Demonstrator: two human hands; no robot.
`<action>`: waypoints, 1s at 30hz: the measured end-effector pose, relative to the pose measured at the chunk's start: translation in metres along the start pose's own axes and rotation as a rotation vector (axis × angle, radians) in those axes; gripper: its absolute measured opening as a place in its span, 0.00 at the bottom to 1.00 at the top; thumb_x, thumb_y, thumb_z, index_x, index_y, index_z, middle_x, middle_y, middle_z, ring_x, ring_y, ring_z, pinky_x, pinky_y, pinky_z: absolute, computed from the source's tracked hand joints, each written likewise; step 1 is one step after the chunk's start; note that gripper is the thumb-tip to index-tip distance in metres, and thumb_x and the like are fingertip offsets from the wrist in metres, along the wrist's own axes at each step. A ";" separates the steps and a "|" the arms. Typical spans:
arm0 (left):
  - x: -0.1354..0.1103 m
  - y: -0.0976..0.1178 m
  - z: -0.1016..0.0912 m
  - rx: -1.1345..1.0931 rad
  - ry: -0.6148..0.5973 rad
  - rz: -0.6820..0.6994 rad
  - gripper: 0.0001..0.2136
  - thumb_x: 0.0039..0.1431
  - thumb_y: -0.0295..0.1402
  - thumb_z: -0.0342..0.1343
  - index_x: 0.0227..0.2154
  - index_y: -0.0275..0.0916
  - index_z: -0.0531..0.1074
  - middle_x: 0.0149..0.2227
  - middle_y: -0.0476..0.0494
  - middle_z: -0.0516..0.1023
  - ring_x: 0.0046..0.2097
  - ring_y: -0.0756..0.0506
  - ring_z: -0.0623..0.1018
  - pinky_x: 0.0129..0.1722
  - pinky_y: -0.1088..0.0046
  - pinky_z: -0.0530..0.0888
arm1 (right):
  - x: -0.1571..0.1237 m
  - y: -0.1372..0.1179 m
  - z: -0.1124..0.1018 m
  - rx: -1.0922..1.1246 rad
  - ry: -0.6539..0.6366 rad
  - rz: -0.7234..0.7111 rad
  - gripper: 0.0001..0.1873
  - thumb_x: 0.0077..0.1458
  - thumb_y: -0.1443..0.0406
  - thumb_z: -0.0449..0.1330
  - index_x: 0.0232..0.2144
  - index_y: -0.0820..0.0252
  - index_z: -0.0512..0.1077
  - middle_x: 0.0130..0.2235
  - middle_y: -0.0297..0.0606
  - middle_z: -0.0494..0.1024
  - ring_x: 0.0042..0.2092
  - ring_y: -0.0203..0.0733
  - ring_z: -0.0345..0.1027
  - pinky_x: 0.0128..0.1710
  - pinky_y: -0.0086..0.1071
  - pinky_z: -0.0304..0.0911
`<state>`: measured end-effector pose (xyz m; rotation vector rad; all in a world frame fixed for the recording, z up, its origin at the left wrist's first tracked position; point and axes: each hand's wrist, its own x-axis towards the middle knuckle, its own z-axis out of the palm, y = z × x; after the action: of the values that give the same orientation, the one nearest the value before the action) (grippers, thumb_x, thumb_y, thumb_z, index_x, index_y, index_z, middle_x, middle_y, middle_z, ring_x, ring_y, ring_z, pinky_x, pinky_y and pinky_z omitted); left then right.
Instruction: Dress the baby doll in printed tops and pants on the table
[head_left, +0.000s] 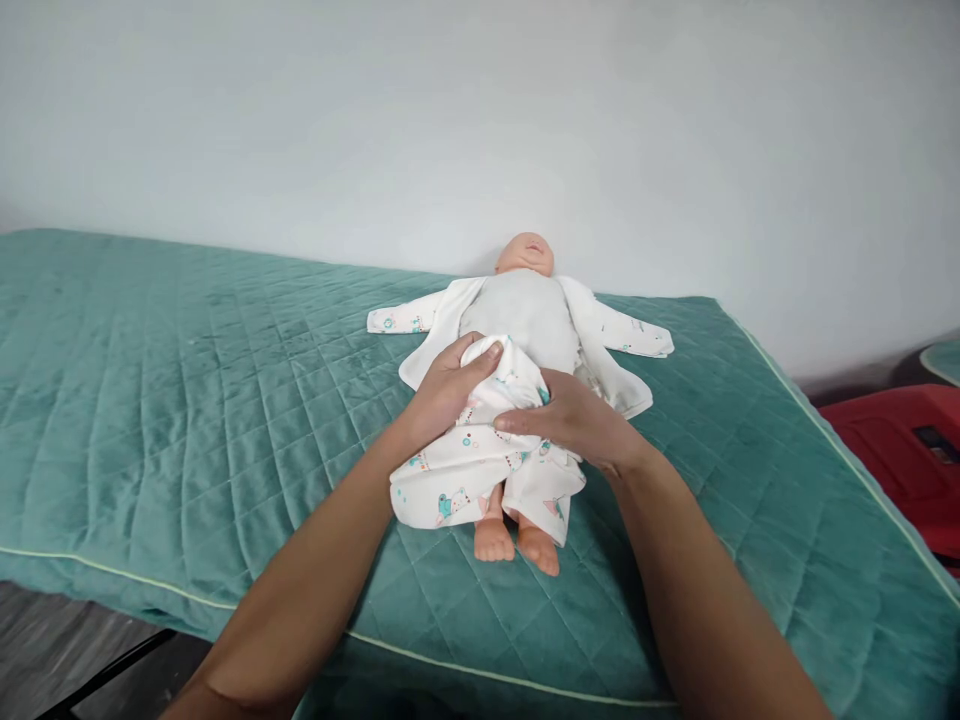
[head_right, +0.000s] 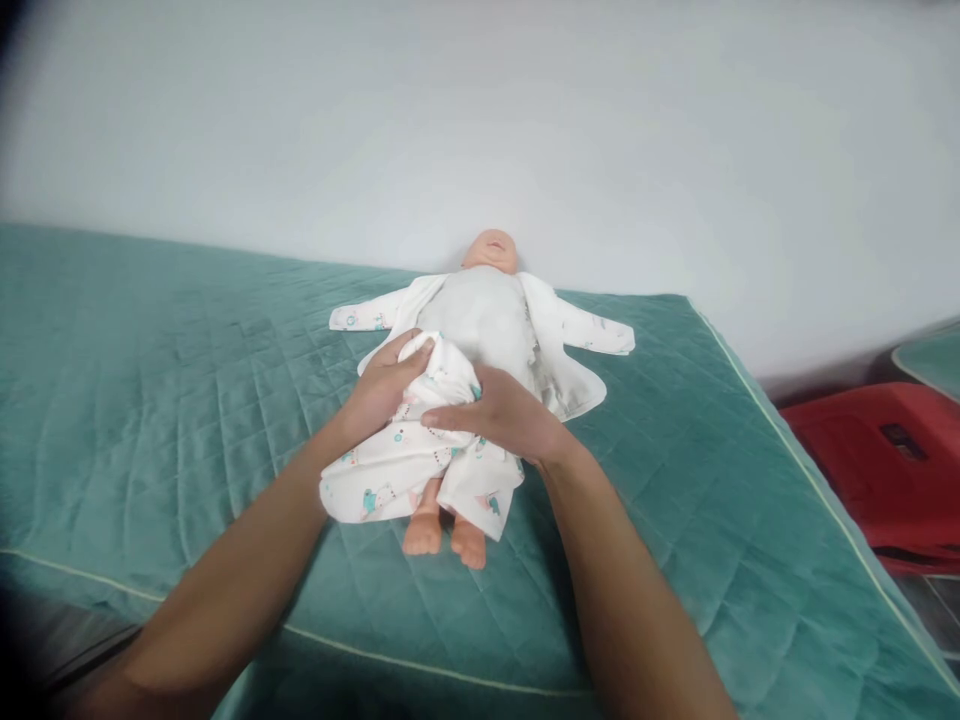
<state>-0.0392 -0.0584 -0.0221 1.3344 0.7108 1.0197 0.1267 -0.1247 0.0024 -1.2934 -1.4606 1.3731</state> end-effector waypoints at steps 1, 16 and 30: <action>0.001 -0.002 0.000 0.033 0.019 0.023 0.21 0.55 0.53 0.63 0.28 0.38 0.69 0.27 0.51 0.68 0.28 0.52 0.67 0.29 0.77 0.66 | -0.001 -0.001 0.001 -0.045 -0.024 0.025 0.21 0.47 0.58 0.73 0.43 0.58 0.79 0.40 0.37 0.82 0.43 0.47 0.75 0.39 0.35 0.69; -0.002 0.014 -0.021 0.219 -0.457 -0.197 0.18 0.46 0.41 0.71 0.38 0.36 0.80 0.37 0.44 0.82 0.38 0.44 0.78 0.38 0.70 0.74 | 0.006 0.019 0.000 0.510 0.139 -0.111 0.14 0.43 0.64 0.73 0.33 0.57 0.74 0.30 0.30 0.77 0.30 0.37 0.70 0.31 0.30 0.65; -0.001 -0.009 -0.012 -0.150 -0.182 -0.193 0.22 0.47 0.47 0.70 0.39 0.36 0.79 0.34 0.44 0.82 0.35 0.46 0.79 0.34 0.73 0.75 | -0.007 0.007 0.002 0.082 -0.041 -0.028 0.15 0.50 0.58 0.71 0.38 0.59 0.80 0.37 0.36 0.83 0.38 0.43 0.76 0.36 0.33 0.69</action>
<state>-0.0484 -0.0535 -0.0328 1.1865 0.6002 0.7709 0.1276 -0.1328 -0.0043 -1.1950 -1.4298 1.4338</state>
